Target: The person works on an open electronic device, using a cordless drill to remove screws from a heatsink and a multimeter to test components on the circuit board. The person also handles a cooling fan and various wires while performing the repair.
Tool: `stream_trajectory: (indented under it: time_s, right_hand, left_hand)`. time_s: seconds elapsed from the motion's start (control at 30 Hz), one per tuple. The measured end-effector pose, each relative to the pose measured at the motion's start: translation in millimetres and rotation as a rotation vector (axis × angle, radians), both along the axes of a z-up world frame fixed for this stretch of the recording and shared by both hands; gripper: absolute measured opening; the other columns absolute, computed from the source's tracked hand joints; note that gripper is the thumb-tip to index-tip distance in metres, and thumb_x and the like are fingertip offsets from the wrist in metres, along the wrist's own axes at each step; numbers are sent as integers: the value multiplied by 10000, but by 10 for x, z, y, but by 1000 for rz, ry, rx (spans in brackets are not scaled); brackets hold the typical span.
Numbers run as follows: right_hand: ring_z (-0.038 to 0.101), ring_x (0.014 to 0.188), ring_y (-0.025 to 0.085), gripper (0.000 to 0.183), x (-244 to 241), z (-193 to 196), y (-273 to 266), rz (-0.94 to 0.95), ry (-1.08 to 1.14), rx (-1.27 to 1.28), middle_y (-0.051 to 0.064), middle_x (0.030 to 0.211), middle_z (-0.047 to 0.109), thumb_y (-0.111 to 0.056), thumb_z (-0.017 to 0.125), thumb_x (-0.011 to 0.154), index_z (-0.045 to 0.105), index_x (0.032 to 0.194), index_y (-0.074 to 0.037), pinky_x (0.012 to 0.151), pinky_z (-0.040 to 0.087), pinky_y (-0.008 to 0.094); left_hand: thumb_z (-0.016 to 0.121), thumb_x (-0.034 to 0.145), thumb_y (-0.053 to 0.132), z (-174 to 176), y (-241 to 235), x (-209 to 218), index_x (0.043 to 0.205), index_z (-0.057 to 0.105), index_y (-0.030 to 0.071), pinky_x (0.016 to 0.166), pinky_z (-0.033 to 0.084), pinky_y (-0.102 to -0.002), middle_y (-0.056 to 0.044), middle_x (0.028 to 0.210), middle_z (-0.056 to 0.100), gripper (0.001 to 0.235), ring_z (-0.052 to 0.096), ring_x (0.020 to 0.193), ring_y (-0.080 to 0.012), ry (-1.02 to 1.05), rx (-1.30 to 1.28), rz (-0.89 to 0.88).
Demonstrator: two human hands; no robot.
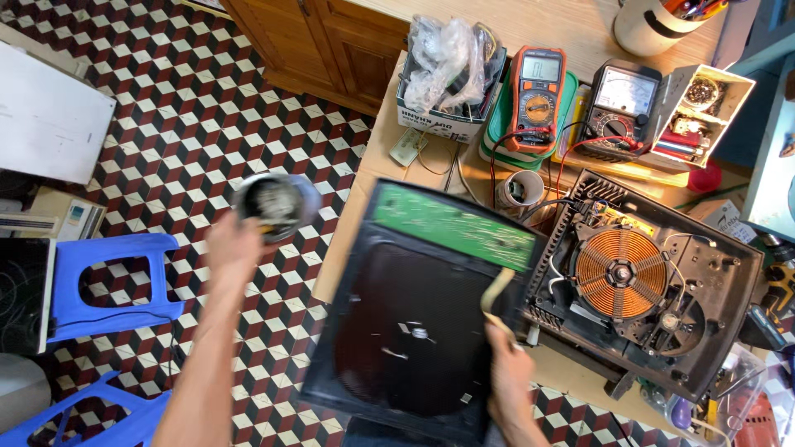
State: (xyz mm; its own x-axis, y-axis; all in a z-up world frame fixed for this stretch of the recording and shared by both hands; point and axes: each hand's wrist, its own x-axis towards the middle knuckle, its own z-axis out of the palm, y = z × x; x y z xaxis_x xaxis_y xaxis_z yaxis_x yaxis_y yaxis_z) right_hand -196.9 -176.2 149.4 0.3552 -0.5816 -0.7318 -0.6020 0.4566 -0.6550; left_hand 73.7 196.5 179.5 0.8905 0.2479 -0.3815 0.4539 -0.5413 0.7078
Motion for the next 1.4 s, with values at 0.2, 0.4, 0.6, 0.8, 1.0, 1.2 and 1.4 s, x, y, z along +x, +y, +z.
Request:
stream_trajectory:
  time_s: [0.2, 0.4, 0.6, 0.8, 1.0, 1.2, 1.4]
  right_hand:
    - [648, 814, 123, 435, 742, -620, 773, 211, -133, 129, 53, 954, 752, -344, 691, 888, 772, 1137, 3, 727, 515, 284]
    - [550, 745, 174, 523, 1102, -1349, 1082, 346, 22, 40, 87, 842, 640, -429, 707, 928, 790, 1032, 77, 646, 446, 356]
    - [644, 775, 187, 533, 1051, -1634, 1041, 301, 40, 31, 103, 866, 725, -442, 701, 886, 751, 1009, 74, 695, 509, 357]
    - [622, 803, 172, 523, 1055, -1634, 738, 209, 4, -19, 94, 927, 725, -434, 703, 884, 760, 1077, 49, 724, 495, 326]
    - [635, 863, 167, 528, 1104, -1661, 462, 226, 17, -116, 83, 974, 739, -459, 691, 885, 759, 1111, 13, 784, 494, 320]
    - [616, 896, 233, 645, 959, -1760, 424, 187, 116, -318, 145, 967, 713, -547, 712, 891, 734, 1070, 72, 800, 490, 399]
    - [613, 728, 259, 695, 1037, -1918, 405, 398, 245, -372, 152, 718, 642, -627, 597, 916, 715, 872, 56, 699, 487, 464]
  left_hand:
    - [514, 1006, 98, 645, 367, -688, 1180, 610, -119, 660, 556, -362, -219, 1014, 732, 294, 760, 794, -287, -3, -31, 256]
    - [526, 1003, 56, 205, 417, -1247, 1264, 638, -78, 725, 588, -341, -197, 1066, 738, 314, 737, 863, -279, 62, -128, 443]
    - [511, 982, 61, -99, 173, -1456, 1229, 629, -64, 766, 636, -382, -191, 1062, 733, 301, 750, 874, -271, 144, -279, 479]
    - [516, 1017, 137, 57, -220, -1401, 1245, 670, 24, 755, 607, -371, -178, 1029, 777, 297, 765, 860, -234, 323, -132, 316]
    - [510, 963, 185, 37, -624, -1235, 1326, 623, 73, 688, 618, -355, -145, 992, 780, 396, 770, 787, -204, 247, -280, 166]
    - [494, 972, 172, -16, -911, -1002, 1372, 594, 76, 689, 630, -368, -182, 996, 780, 423, 810, 747, -239, 321, -150, 27]
    - [482, 965, 147, 55, -1116, -700, 1379, 584, 52, 666, 665, -363, -198, 1042, 762, 438, 801, 773, -257, 269, -203, 14]
